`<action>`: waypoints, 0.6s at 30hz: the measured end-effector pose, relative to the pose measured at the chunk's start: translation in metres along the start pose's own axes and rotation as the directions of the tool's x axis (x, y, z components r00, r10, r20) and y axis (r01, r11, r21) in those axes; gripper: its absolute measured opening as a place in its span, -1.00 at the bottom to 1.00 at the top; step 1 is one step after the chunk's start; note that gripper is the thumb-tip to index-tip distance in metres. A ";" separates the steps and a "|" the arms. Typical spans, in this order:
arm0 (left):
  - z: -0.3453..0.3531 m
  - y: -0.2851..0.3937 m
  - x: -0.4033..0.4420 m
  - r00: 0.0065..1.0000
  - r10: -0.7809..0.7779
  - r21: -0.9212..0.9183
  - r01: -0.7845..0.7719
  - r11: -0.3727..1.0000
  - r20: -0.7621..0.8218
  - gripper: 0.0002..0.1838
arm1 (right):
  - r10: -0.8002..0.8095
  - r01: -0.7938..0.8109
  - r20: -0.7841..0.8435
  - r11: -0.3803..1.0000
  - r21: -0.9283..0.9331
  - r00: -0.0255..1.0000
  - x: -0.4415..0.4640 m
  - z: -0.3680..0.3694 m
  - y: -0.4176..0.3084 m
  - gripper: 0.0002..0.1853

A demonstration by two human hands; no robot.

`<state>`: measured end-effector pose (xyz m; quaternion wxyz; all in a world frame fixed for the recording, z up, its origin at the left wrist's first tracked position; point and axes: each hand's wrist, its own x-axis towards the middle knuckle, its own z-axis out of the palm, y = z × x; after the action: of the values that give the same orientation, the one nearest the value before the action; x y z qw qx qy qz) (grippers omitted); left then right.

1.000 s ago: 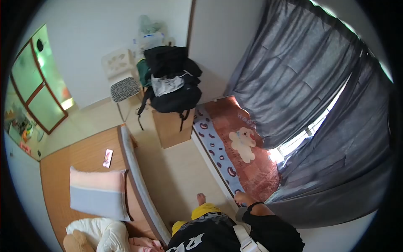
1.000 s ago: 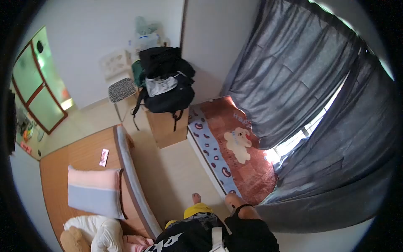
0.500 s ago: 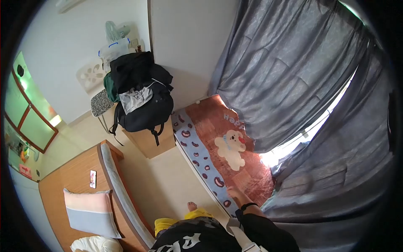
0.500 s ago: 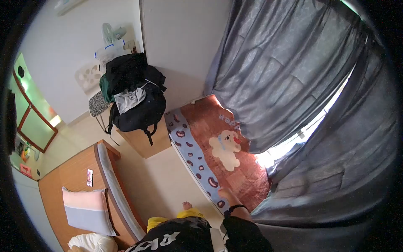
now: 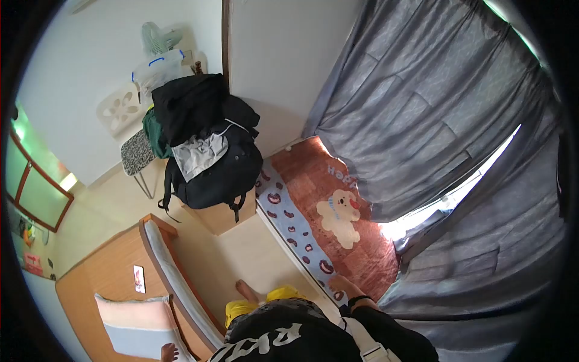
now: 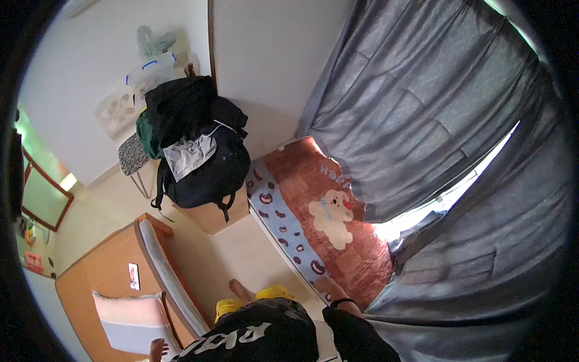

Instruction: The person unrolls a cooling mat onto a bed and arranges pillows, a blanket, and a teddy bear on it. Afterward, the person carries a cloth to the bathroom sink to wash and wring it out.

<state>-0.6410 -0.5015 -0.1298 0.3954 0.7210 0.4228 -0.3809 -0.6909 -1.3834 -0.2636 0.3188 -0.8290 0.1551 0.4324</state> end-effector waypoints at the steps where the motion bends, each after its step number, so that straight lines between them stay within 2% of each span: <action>1: -0.002 0.024 0.021 0.999 0.038 0.028 -0.039 0.999 0.033 -0.57 | -0.254 0.252 0.044 0.894 -0.372 0.966 -0.016 -0.029 -0.041 -0.82; 2: -0.002 0.043 0.055 0.978 0.183 0.186 -0.200 0.962 0.100 -0.61 | -0.454 0.448 0.179 0.599 -0.664 0.873 -0.017 -0.044 -0.060 -0.83; 3: -0.008 0.065 0.089 0.928 0.269 0.051 -0.292 0.955 0.258 -0.63 | -0.449 0.446 0.177 0.614 -0.651 0.876 -0.017 -0.053 -0.080 -0.83; 4: -0.002 0.094 0.100 0.836 0.492 0.372 -0.549 0.749 0.243 -0.65 | -0.356 0.298 0.030 0.729 -0.617 0.934 -0.001 -0.053 -0.080 -0.84; 5: 0.000 0.127 0.097 0.836 0.504 0.318 -0.548 0.773 0.216 -0.64 | -0.240 0.139 -0.113 0.819 -0.557 0.964 0.009 -0.053 -0.079 -0.86; 6: 0.008 0.171 0.068 0.837 0.516 0.275 -0.547 0.791 0.181 -0.64 | -0.231 0.132 -0.119 0.831 -0.541 0.966 0.012 -0.052 -0.078 -0.86; 7: 0.015 0.205 0.050 0.837 0.529 0.228 -0.548 0.805 0.142 -0.63 | -0.253 0.176 -0.260 0.942 -0.286 0.932 0.017 -0.055 -0.077 -0.86; 8: 0.021 0.224 0.042 0.834 0.532 0.242 -0.552 0.798 0.149 -0.63 | -0.239 0.202 -0.333 0.969 -0.143 0.912 0.023 -0.061 -0.078 -0.86; 9: 0.025 0.241 0.038 0.828 0.550 0.126 -0.560 0.819 0.110 -0.63 | -0.223 0.244 -0.403 0.970 -0.001 0.887 0.029 -0.067 -0.080 -0.86; 10: 0.026 0.258 0.038 0.825 0.560 0.009 -0.562 0.827 0.068 -0.61 | -0.145 0.225 -0.391 0.959 0.169 0.909 0.036 -0.075 -0.080 -0.84; 11: 0.025 0.261 0.051 0.800 0.591 0.023 -0.596 0.803 0.101 -0.64 | -0.103 0.212 -0.375 0.941 0.262 0.921 0.041 -0.088 -0.087 -0.83; 12: 0.024 0.259 0.059 0.815 0.566 0.039 -0.574 0.818 0.120 -0.65 | -0.061 0.196 -0.359 0.915 0.353 0.931 0.046 -0.100 -0.093 -0.82; 13: 0.022 0.257 0.067 0.830 0.542 0.058 -0.552 0.832 0.136 -0.67 | 0.098 0.138 -0.325 0.764 0.631 0.941 0.048 -0.120 -0.107 -0.84; 14: 0.016 0.246 0.083 0.834 0.513 0.171 -0.546 0.820 0.203 -0.65 | 0.239 0.082 -0.240 0.528 0.846 0.941 0.057 -0.138 -0.117 -0.85; 15: 0.011 0.238 0.095 0.834 0.481 0.281 -0.546 0.789 0.270 -0.62 | 0.240 0.081 -0.232 0.508 0.857 0.943 0.083 -0.154 -0.116 -0.85; 17: 0.028 0.259 0.079 0.928 0.273 0.340 -0.350 0.873 0.255 -0.62 | 0.241 0.088 -0.481 0.820 0.565 0.843 0.150 -0.181 -0.101 -0.81; 18: 0.044 0.286 0.074 0.955 0.180 0.355 -0.257 0.899 0.236 -0.63 | 0.245 0.092 -0.470 0.806 0.585 0.848 0.187 -0.203 -0.117 -0.81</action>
<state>-0.3636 -0.6120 -0.1414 0.3279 0.7858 0.2154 -0.4782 -0.3955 -1.4271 -0.2843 0.4859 -0.7674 0.3966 0.1333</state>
